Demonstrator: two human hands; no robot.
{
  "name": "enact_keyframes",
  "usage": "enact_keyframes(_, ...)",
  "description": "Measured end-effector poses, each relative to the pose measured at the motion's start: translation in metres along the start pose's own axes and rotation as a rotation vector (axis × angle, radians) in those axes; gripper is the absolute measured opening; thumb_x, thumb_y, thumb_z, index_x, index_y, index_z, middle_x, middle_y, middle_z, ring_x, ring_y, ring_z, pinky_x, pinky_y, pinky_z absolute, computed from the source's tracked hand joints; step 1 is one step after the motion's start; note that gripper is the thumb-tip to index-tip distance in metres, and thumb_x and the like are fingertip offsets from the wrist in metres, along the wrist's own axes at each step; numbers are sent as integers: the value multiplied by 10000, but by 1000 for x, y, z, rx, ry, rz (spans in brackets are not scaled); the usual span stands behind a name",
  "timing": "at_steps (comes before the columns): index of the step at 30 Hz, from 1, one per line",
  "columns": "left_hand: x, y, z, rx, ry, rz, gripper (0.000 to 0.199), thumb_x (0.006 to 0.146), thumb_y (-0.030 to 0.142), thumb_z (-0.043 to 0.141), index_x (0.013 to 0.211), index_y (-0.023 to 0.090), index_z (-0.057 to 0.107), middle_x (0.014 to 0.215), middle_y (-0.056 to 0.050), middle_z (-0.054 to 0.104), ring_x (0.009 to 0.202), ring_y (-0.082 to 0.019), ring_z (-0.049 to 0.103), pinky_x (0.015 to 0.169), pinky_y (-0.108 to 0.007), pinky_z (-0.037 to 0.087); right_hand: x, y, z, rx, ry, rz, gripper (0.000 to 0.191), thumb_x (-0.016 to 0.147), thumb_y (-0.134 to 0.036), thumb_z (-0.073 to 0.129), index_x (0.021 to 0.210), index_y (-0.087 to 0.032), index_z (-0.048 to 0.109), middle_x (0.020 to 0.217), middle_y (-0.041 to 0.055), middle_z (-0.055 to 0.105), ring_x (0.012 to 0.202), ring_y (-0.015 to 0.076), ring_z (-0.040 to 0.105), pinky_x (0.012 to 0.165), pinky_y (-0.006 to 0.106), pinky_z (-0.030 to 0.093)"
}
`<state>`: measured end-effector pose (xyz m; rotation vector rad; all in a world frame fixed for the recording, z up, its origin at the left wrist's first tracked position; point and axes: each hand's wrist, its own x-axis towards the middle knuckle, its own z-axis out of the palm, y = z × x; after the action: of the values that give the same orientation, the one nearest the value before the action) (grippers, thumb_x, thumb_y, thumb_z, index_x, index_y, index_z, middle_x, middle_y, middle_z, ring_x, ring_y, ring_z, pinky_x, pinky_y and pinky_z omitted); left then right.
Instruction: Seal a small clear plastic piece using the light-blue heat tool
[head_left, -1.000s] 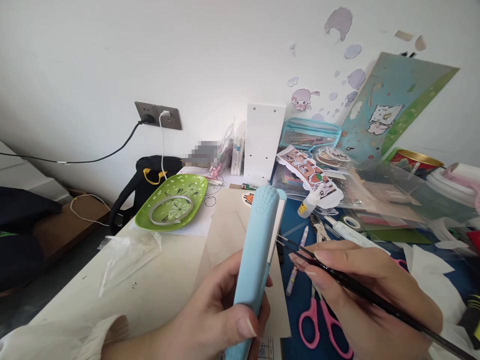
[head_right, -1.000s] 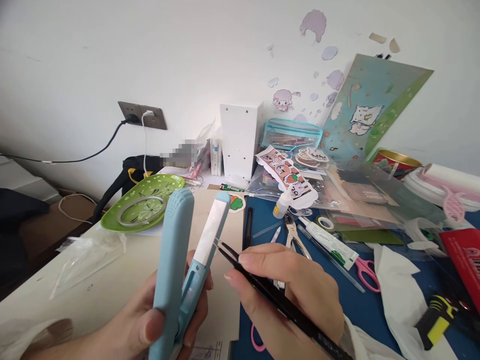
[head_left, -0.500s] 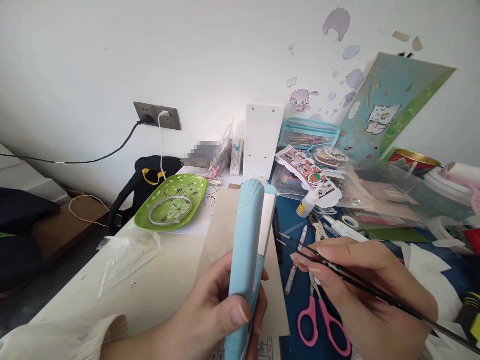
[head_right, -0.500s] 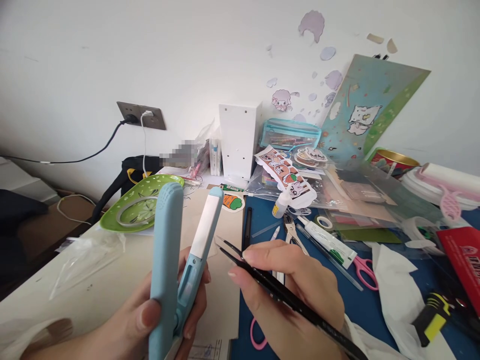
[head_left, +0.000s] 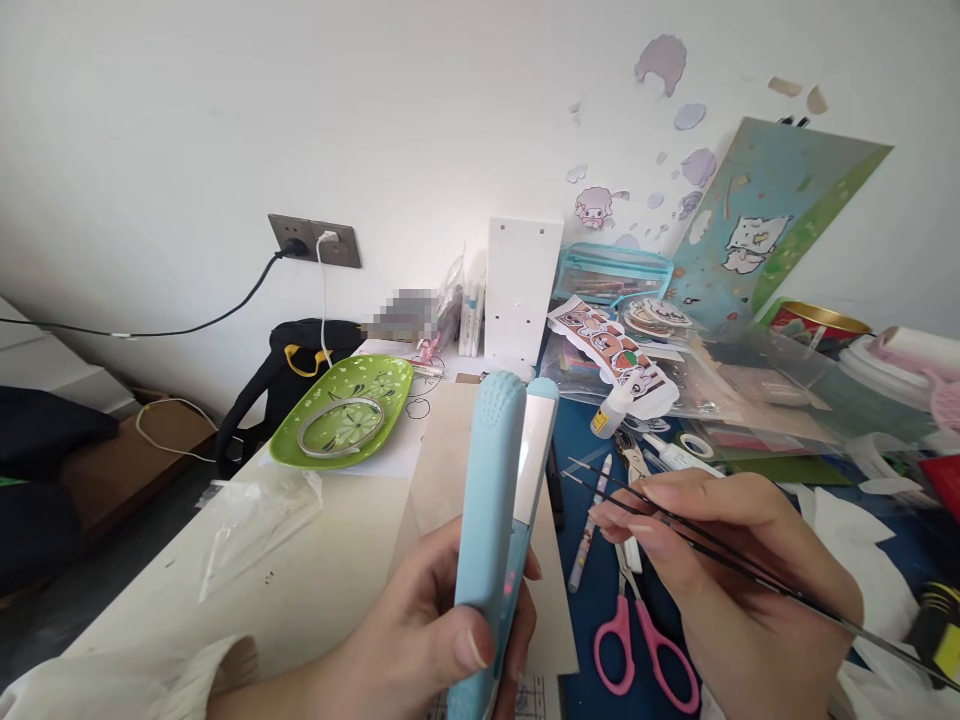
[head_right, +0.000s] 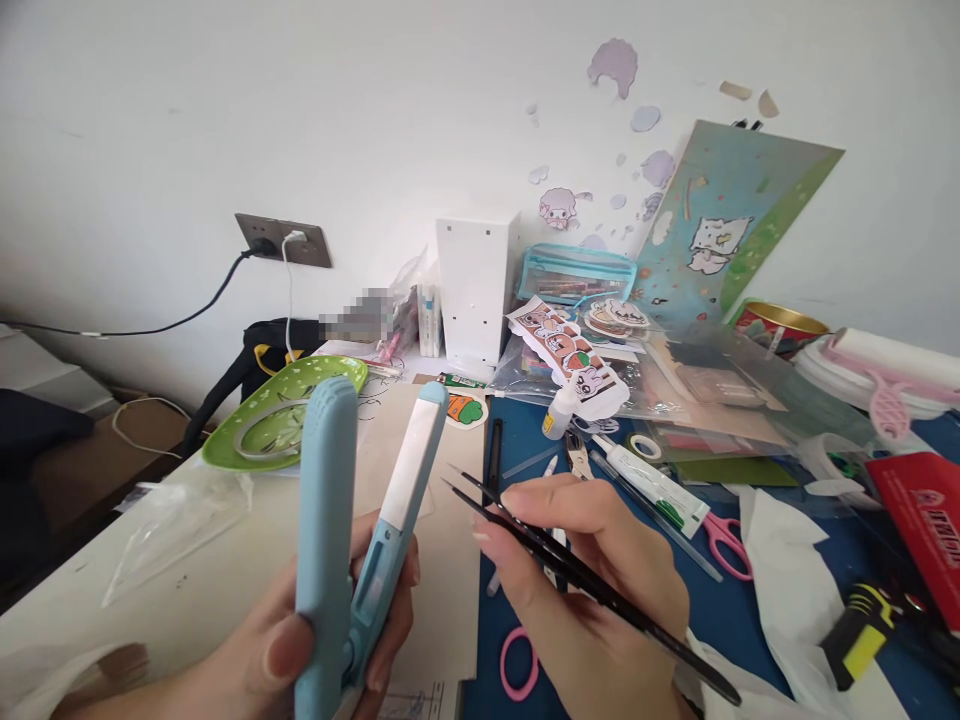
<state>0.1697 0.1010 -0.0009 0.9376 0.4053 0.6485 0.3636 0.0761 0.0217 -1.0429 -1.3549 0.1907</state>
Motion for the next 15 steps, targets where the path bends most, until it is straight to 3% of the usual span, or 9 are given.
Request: enact_keyframes(15, 2, -8, -5, 17, -38, 27, 615, 646, 680, 663, 990, 185, 541, 650, 13, 593, 455, -86, 551, 428, -169, 399, 3, -2, 3, 74, -1, -66, 252, 709, -70, 733, 881, -245, 675, 814, -35, 720, 672, 162, 699, 677, 258, 624)
